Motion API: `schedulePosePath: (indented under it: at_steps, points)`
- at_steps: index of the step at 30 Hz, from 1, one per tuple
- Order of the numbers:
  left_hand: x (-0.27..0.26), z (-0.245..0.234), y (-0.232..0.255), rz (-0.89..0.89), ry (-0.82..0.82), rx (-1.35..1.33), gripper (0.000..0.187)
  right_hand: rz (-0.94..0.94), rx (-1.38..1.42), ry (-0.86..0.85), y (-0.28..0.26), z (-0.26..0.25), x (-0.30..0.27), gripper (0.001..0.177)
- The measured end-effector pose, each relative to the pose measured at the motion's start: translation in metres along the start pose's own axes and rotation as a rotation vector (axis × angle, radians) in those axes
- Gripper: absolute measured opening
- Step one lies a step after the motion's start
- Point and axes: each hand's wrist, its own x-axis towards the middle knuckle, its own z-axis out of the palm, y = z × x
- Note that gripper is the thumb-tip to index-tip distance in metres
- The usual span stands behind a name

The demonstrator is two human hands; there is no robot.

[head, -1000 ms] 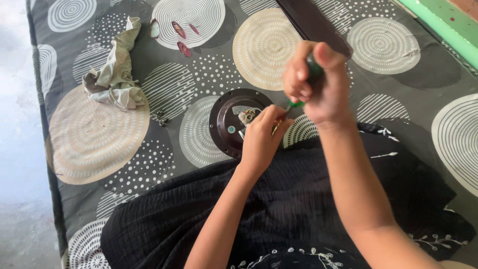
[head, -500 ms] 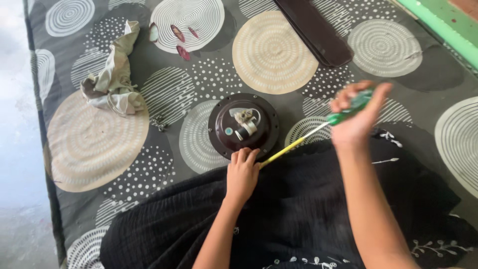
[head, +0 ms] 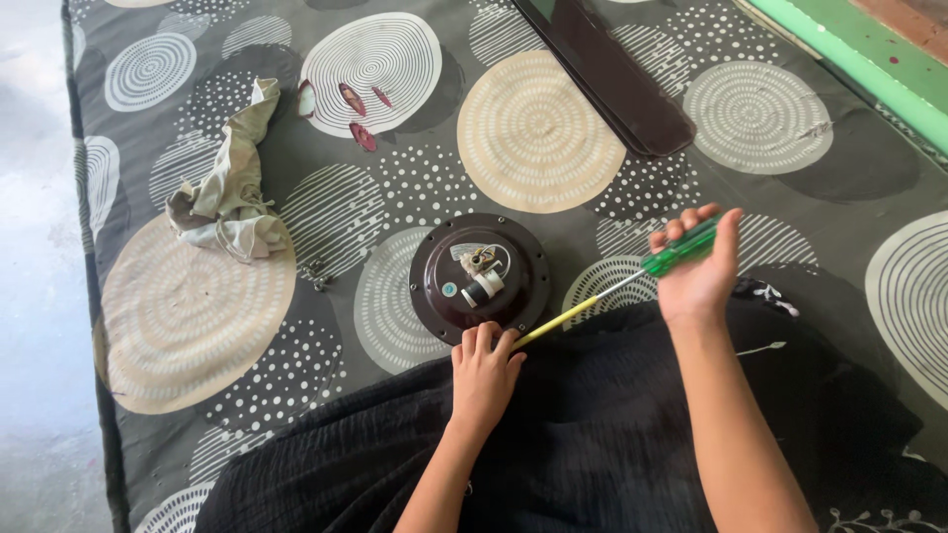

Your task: The person disassembles an electric fan by removing a fan blade and then using a screwdriver to loosen screws on the motor housing. They handle the fan blade, motor housing, and screws, placing them on the mattress.

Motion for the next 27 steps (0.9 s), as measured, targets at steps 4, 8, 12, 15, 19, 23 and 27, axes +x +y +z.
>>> schedulePosePath:
  at_steps: [4,8,12,15,19,23,27]
  points:
    - [0.002,-0.004,0.002,0.055,0.049,0.065,0.019,0.049,0.036,0.034,0.009,0.005,-0.005,0.037]
    - [0.009,-0.014,-0.001,-0.149,-0.042,0.025,0.017,0.045,0.122,0.066,0.009,0.002,-0.005,0.04]
    - [0.016,-0.028,-0.01,-0.162,0.166,0.117,0.026,0.16,0.064,-0.013,-0.004,0.011,-0.003,0.029]
    - [0.019,-0.048,-0.028,-0.286,0.203,0.167,0.041,0.281,-0.326,-0.287,-0.02,0.026,-0.006,0.02]
    - [0.017,-0.087,-0.059,-0.255,0.317,0.221,0.042,0.597,-0.768,-0.721,-0.045,0.047,-0.012,0.017]
    - [0.011,-0.109,-0.065,-0.253,0.407,0.272,0.039,0.979,-1.043,-0.975,-0.031,0.061,-0.032,0.043]
    - [0.021,-0.098,-0.06,-0.154,0.529,0.381,0.022,0.761,-1.445,-1.38,0.029,0.063,-0.073,0.03]
